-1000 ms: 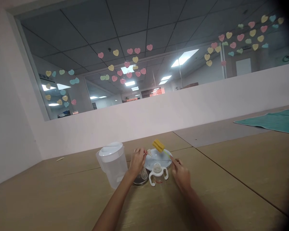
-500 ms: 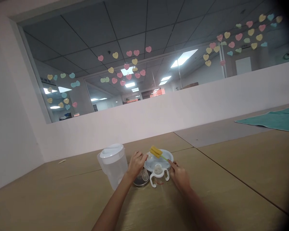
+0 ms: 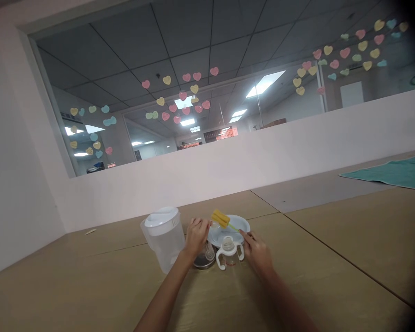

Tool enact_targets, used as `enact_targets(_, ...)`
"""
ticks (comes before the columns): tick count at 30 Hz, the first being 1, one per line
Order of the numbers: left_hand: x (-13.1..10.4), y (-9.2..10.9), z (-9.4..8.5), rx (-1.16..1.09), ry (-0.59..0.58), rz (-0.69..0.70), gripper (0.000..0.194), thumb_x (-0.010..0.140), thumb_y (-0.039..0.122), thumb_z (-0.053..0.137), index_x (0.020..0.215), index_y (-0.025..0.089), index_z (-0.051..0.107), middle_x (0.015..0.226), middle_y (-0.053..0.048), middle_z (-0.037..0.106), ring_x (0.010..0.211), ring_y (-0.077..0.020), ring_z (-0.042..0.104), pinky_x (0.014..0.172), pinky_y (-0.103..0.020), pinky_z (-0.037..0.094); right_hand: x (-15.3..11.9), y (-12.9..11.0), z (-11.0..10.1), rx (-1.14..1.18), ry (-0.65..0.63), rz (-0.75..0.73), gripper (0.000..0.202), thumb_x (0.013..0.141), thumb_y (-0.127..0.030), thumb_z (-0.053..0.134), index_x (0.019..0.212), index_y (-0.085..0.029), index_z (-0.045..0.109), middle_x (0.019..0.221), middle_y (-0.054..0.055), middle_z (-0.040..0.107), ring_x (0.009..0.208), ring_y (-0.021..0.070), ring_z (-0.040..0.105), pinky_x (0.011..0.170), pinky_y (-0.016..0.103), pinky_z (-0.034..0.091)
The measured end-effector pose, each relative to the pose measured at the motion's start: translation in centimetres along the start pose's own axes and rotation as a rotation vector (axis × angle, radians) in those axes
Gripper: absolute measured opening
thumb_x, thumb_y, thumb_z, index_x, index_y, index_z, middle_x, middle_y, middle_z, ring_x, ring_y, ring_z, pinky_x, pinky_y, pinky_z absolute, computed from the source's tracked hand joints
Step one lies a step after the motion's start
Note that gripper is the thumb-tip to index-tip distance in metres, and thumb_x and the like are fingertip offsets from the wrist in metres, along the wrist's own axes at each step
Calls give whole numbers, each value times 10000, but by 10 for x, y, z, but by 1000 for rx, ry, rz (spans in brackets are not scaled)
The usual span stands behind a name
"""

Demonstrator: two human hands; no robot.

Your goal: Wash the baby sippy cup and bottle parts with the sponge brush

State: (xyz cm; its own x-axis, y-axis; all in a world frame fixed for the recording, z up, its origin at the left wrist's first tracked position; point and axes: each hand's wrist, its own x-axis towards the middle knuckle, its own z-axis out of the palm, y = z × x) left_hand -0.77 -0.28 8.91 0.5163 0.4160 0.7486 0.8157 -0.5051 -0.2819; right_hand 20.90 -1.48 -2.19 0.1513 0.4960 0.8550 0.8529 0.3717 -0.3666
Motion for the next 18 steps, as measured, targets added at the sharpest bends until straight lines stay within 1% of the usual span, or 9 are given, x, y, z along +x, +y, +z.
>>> enact_targets(3, 1, 5, 0, -218, 73, -247, 118, 891, 209, 417, 834, 198, 520, 811, -34, 579, 792, -187, 520, 733, -320, 393, 0, 2, 2, -90, -15, 120, 396, 795, -97, 434, 1076, -243, 672, 861, 46, 668, 663, 111, 584, 557, 184, 384)
enact_targets(4, 1, 7, 1, -305, 85, -323, 100, 883, 221, 429, 899, 197, 524, 853, -35, 583, 803, -183, 526, 740, -318, 407, 0, 3, 2, -85, -19, 116, 394, 803, -104, 429, 1087, -238, 666, 867, 46, 666, 666, 113, 585, 564, 187, 388)
enact_targets(6, 2, 11, 4, -472, 84, -430, 197, 876, 251, 441, 1053, 194, 509, 900, -36, 585, 802, -168, 534, 755, -311, 432, -1, 2, 3, -35, -36, 39, 398, 815, -106, 415, 1105, -235, 656, 860, 45, 660, 685, 114, 592, 595, 188, 405)
enact_targets(7, 2, 13, 5, -545, 74, -462, 255, 878, 264, 439, 1118, 196, 493, 913, -35, 586, 805, -161, 539, 771, -310, 441, -1, 2, 3, -8, -49, -17, 403, 817, -102, 412, 1108, -238, 654, 850, 42, 657, 690, 112, 593, 607, 186, 411)
enact_targets(8, 3, 15, 7, -609, 61, -481, 295, 880, 274, 436, 1161, 199, 484, 931, -38, 590, 820, -158, 544, 793, -310, 446, -2, 1, 4, 10, -60, -72, 407, 817, -96, 412, 1110, -242, 652, 840, 38, 654, 691, 110, 594, 615, 184, 415)
enact_targets(10, 4, 19, 9, -699, 35, -498, 323, 875, 284, 450, 1183, 203, 502, 971, -48, 599, 874, -164, 552, 838, -318, 446, -3, -2, 4, 16, -65, -154, 411, 815, -85, 419, 1115, -246, 649, 824, 33, 650, 687, 109, 594, 619, 183, 418)
enact_targets(12, 5, 22, 9, -728, 13, -498, 321, 856, 282, 487, 1161, 199, 544, 980, -55, 605, 903, -174, 557, 863, -330, 442, -4, -3, 4, -3, -47, -184, 400, 817, -83, 429, 1107, -242, 655, 816, 32, 648, 680, 112, 594, 617, 184, 419)
enact_targets(15, 7, 24, 7, -660, 7, -489, 333, 829, 283, 539, 1149, 203, 581, 964, -56, 582, 918, -186, 552, 880, -349, 436, -4, -2, 4, -17, -24, -197, 381, 827, -88, 432, 1092, -236, 662, 812, 32, 647, 683, 114, 596, 624, 184, 420)
enact_targets(18, 8, 22, 4, -566, 27, -471, 331, 805, 319, 579, 1121, 226, 613, 1027, -60, 547, 1004, -207, 517, 924, -368, 413, -3, -1, 5, 5, 12, -198, 372, 833, -92, 425, 1072, -237, 671, 795, 29, 645, 664, 109, 590, 619, 181, 418)
